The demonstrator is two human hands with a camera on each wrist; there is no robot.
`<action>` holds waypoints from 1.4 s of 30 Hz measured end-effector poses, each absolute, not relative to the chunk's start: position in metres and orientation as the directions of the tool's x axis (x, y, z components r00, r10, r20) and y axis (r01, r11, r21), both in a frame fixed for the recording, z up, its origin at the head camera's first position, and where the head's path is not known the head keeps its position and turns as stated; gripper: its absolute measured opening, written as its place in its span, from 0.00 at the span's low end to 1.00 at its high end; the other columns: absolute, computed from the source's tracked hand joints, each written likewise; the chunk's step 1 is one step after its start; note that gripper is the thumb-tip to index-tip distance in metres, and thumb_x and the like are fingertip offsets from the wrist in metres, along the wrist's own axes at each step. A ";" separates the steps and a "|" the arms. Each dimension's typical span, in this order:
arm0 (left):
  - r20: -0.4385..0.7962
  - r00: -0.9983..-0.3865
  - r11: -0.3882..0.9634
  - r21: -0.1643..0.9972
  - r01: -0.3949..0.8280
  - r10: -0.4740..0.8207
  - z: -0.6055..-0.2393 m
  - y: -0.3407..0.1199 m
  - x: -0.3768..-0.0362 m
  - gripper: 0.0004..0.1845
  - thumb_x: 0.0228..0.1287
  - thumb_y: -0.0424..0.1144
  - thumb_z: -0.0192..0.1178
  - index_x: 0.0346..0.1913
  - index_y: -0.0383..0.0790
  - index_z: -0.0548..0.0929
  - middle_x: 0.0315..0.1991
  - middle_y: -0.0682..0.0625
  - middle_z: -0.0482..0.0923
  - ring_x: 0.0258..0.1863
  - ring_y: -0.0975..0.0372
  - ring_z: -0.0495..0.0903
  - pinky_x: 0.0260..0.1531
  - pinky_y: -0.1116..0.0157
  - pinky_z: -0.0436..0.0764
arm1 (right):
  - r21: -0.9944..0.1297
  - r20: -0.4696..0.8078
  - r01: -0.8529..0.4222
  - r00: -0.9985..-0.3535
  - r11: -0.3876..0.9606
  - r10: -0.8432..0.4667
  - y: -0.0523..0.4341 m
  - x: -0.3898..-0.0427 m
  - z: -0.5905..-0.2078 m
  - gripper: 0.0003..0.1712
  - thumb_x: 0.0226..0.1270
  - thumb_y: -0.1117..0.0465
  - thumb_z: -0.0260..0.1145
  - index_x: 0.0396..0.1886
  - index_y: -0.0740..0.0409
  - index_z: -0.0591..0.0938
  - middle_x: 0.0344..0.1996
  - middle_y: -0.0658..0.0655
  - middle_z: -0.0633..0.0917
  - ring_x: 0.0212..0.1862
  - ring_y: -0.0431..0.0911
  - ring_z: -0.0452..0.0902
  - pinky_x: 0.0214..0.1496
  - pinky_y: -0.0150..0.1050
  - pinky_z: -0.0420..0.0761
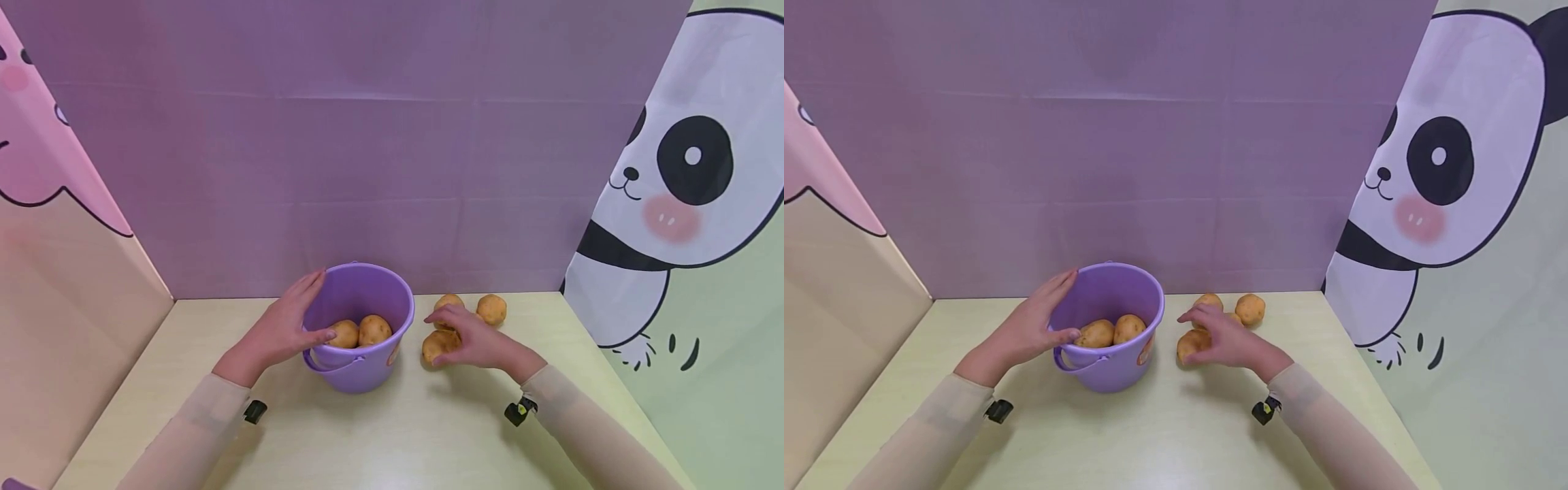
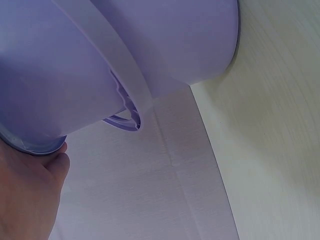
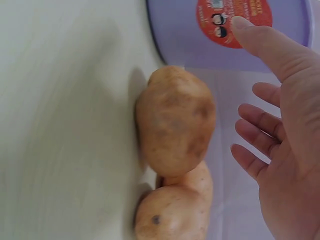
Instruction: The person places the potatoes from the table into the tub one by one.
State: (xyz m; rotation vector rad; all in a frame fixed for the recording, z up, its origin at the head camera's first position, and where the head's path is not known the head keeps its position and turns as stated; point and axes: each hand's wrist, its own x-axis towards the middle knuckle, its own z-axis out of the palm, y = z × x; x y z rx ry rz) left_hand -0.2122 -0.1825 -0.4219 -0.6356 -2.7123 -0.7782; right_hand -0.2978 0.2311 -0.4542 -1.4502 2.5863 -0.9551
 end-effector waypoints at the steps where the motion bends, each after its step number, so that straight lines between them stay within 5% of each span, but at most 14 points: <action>1: 0.349 -0.874 0.762 0.443 0.472 0.339 -0.422 -0.183 -0.212 0.59 0.67 0.59 0.73 0.87 0.25 0.56 0.88 0.33 0.52 0.87 0.38 0.51 0.82 0.35 0.59 | -0.514 0.260 -0.765 -0.570 0.388 -0.780 0.231 -0.298 -0.456 0.42 0.56 0.54 0.92 0.69 0.54 0.83 0.62 0.46 0.82 0.68 0.49 0.74 0.74 0.51 0.76; 11: 0.331 -0.884 0.771 0.447 0.455 0.330 -0.421 -0.181 -0.211 0.58 0.67 0.55 0.75 0.86 0.25 0.56 0.89 0.34 0.52 0.88 0.38 0.50 0.82 0.35 0.59 | -0.463 0.204 -0.758 -0.596 0.460 -0.777 0.232 -0.299 -0.466 0.43 0.59 0.52 0.90 0.72 0.56 0.82 0.67 0.53 0.82 0.72 0.51 0.74 0.76 0.59 0.75; 42: 0.343 -0.879 0.770 0.439 0.463 0.332 -0.422 -0.182 -0.212 0.59 0.68 0.60 0.73 0.87 0.27 0.56 0.89 0.35 0.52 0.87 0.39 0.51 0.81 0.35 0.60 | -0.289 0.159 -0.835 -0.524 0.468 -0.837 0.224 -0.309 -0.483 0.39 0.57 0.51 0.90 0.68 0.54 0.86 0.61 0.51 0.83 0.64 0.50 0.78 0.71 0.53 0.79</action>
